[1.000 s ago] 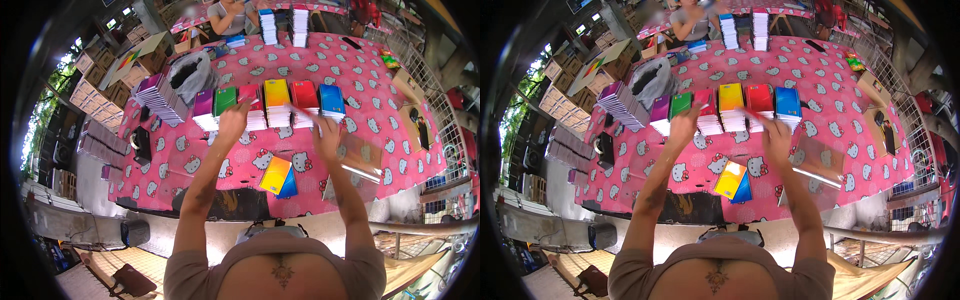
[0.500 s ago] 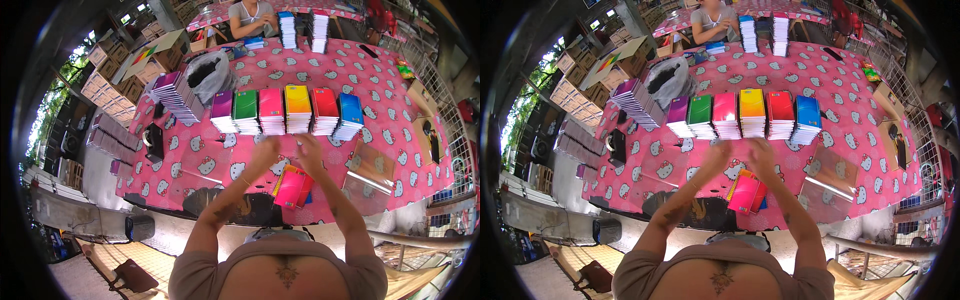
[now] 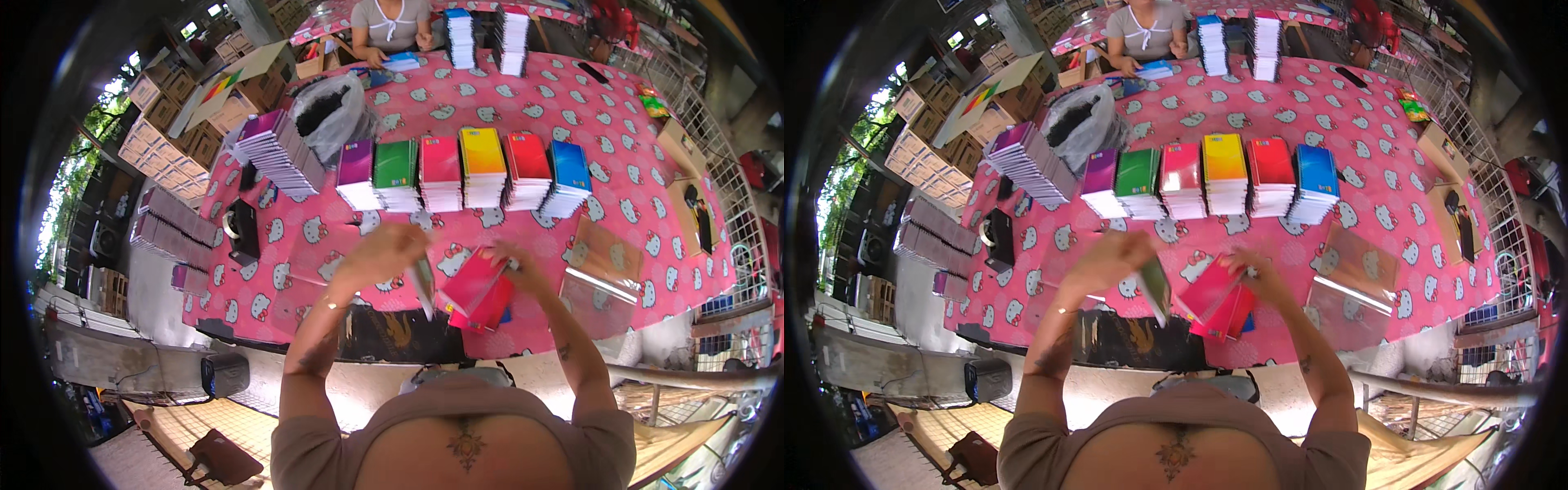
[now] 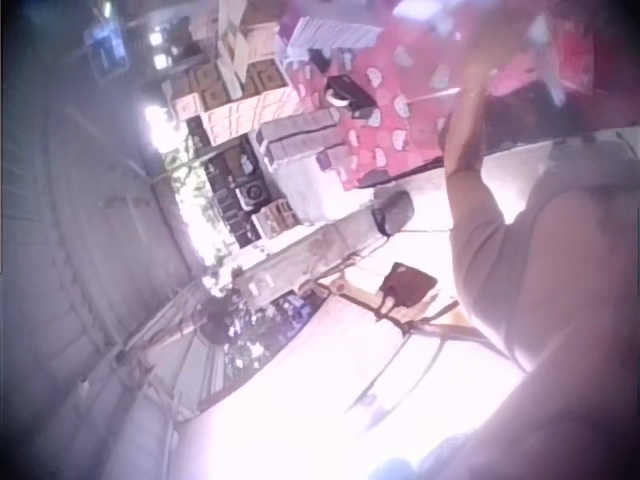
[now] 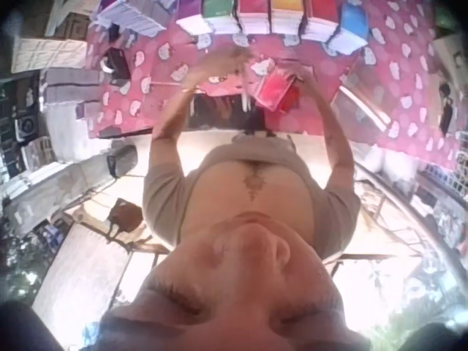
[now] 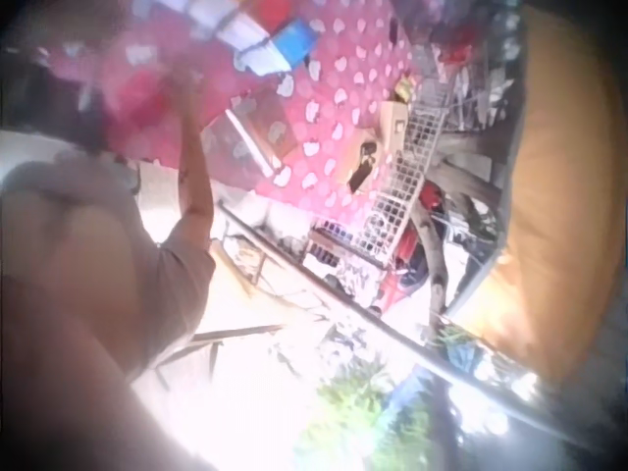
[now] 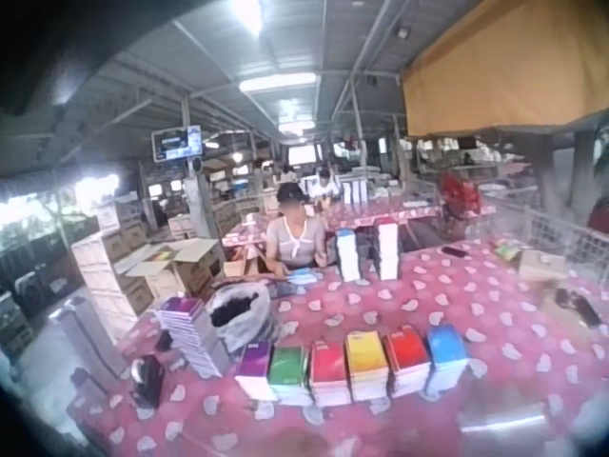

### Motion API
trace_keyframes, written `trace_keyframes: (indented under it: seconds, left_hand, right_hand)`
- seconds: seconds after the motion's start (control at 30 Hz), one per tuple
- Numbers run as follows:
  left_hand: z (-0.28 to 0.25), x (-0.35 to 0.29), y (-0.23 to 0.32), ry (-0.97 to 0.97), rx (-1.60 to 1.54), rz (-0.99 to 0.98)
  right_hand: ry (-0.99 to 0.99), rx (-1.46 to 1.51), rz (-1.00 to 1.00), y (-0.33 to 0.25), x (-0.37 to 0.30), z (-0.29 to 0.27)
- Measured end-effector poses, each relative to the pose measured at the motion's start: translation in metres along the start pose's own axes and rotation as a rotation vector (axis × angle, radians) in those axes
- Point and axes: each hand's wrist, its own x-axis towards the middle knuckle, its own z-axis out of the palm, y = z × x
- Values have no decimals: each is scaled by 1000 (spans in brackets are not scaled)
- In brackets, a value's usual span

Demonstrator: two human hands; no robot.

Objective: The person sorts notebooks on a table, places them into plastic sleeves, and uses a tape dispenser to seal the sleeves.

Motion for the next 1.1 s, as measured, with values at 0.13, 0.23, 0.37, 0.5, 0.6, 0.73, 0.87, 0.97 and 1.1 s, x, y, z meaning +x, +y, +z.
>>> trace_keyframes:
  seconds: [0.13,0.23,0.37,0.5,0.6,0.73,0.87,0.97,1.1]
  left_hand:
    - [132,44,-5,-391,327,78]
    - [161,69,-11,-166,287,-118]
    - [132,151,-13,590,374,307]
    - [102,193,-50,612,755,377]
    - [73,148,-25,796,519,509]
    - [47,63,36,534,268,198]
    - [147,50,8,186,475,83]
    - [195,47,-18,120,195,-94]
    - [101,88,-115,790,362,-211]
  right_hand:
    - [-158,-169,186,29,-38,6]
    - [188,-304,107,37,-28,-11]
    - [536,-1147,-99,-9,66,-52]
    - [353,-1203,-78,-7,95,-84]
    - [365,-1030,-260,-35,36,-43]
    - [78,-763,-170,-48,-70,57]
    - [563,396,396,-15,-95,82]
    - [837,347,329,-13,-78,55]
    - [851,273,366,-7,-90,51]
